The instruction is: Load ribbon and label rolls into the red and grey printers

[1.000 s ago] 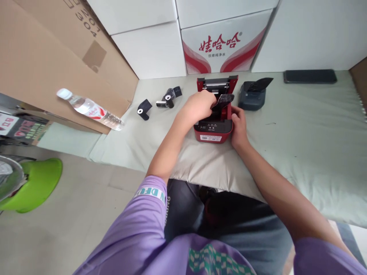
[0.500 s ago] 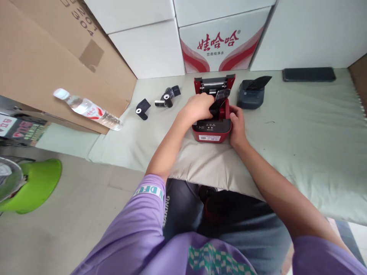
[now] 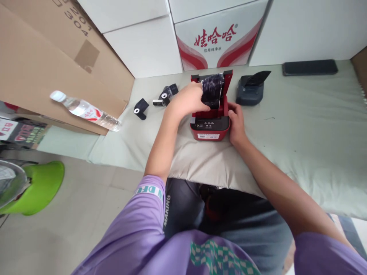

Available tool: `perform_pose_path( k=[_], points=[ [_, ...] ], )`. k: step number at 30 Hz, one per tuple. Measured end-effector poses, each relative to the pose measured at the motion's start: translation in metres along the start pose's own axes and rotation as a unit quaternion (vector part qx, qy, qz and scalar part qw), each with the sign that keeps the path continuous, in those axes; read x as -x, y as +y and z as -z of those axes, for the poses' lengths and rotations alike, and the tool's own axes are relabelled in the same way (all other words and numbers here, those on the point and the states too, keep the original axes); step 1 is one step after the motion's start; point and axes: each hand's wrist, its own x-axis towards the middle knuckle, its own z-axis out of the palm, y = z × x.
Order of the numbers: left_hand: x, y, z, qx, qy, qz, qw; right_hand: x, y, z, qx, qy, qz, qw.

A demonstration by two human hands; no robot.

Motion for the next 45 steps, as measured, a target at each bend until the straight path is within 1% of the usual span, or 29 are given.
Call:
perform_pose_path(
  k=[3,5,9,11,17,23,27,30,32,34,37,39,41,45],
  points=[
    [-0.003,-0.001,-0.004,-0.041,-0.013,0.022,0.999,0.0,-0.001,0.0,0.002,-0.004,0.0,1.0],
    [-0.006,-0.003,-0.006,-0.042,-0.032,0.031,0.998,0.0,-0.002,0.0,0.0,-0.003,0.001,1.0],
    [-0.011,-0.007,-0.009,-0.019,-0.057,0.019,0.998,0.0,-0.002,-0.001,-0.004,0.001,-0.004,1.0],
    [-0.014,-0.008,-0.012,-0.027,-0.062,0.016,0.998,0.0,-0.003,-0.001,-0.005,0.003,-0.01,1.0],
    [-0.016,-0.006,-0.025,-0.104,-0.078,0.04,0.991,0.0,-0.003,0.0,-0.002,0.001,-0.015,1.0],
    [-0.017,0.002,-0.031,-0.161,-0.087,0.03,0.983,-0.001,0.001,0.001,0.008,0.001,-0.006,1.0],
    [-0.014,0.002,-0.022,-0.126,-0.099,0.019,0.987,-0.001,0.002,0.0,0.007,0.001,-0.01,1.0],
    [-0.008,-0.003,-0.008,-0.051,-0.132,0.004,0.99,0.0,0.003,0.0,0.004,0.0,-0.011,1.0],
    [-0.002,-0.007,0.002,0.001,-0.145,-0.011,0.989,-0.001,0.005,0.001,-0.002,-0.003,-0.014,1.0],
    [0.004,-0.008,0.012,0.038,-0.134,-0.024,0.99,-0.003,0.006,0.004,-0.006,-0.005,-0.015,1.0],
    [0.014,-0.004,0.022,0.063,-0.115,-0.029,0.991,-0.012,0.005,0.01,-0.004,-0.008,-0.012,1.0],
    [0.019,0.001,0.027,0.06,-0.113,-0.029,0.991,-0.023,-0.002,0.014,0.003,-0.01,-0.012,1.0],
    [0.024,0.006,0.03,0.052,-0.119,-0.035,0.991,-0.036,-0.014,0.014,0.012,-0.025,-0.012,1.0],
    [0.03,0.01,0.034,0.078,-0.129,-0.049,0.987,-0.061,-0.034,0.004,0.015,-0.085,-0.019,0.996]
  ],
)
